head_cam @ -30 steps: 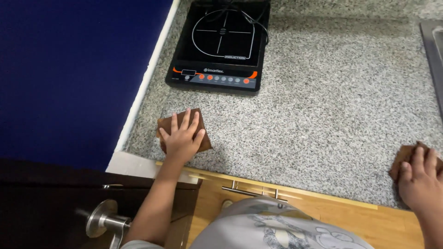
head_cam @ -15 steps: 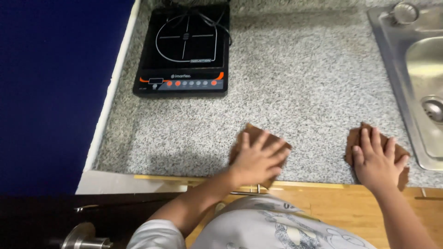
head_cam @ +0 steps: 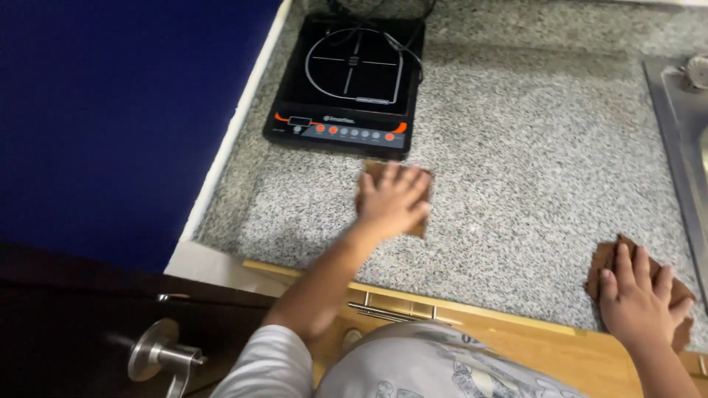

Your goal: The person wipes a kitchen countertop and sink using two brown cloths. They clean the area around an induction cooktop and the sink basin, then rinse the cloths under running water.

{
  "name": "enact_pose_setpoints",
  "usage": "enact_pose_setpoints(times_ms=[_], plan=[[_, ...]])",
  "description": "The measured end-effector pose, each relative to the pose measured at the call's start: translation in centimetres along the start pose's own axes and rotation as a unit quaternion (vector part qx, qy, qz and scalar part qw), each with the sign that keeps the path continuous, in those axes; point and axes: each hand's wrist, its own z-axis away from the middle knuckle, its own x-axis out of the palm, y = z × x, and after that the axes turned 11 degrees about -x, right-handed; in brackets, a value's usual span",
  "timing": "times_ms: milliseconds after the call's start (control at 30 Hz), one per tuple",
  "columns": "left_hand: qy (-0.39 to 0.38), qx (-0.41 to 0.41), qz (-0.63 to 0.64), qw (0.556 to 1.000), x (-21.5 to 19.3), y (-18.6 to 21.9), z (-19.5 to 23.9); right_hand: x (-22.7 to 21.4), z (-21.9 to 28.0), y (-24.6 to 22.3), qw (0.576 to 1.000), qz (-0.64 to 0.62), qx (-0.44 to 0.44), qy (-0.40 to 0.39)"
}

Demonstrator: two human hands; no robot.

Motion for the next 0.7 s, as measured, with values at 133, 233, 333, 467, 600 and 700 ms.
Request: enact_pose_setpoints(times_ms=[133,233,333,467,600,700], plan=[[0.028,-0.133,-0.007,0.991,-0.7,-6.1,-0.2,0.7,-0.4,0.4,1.000,-0.005,0.005,0.013],[0.058,-0.192,0.011,0.980,-0.6,-9.8,0.0,0.9,-0.5,0.7,1.000,-0.005,0.004,0.020],[0.086,-0.235,0.046,0.967,0.3,-13.1,-0.3,0.8,-0.4,0.6,1.000,-0.005,0.007,0.022],[0.102,-0.283,0.075,0.951,1.8,-15.4,-1.0,2.0,-1.0,2.0,0.999,0.015,-0.003,0.047],[0.097,-0.303,0.080,0.945,2.4,-14.9,0.6,1.4,-0.8,1.3,0.999,0.015,-0.005,0.038],[0.123,-0.295,0.074,0.945,4.2,-15.4,1.3,0.6,-0.4,0.5,1.000,0.010,0.010,0.025]])
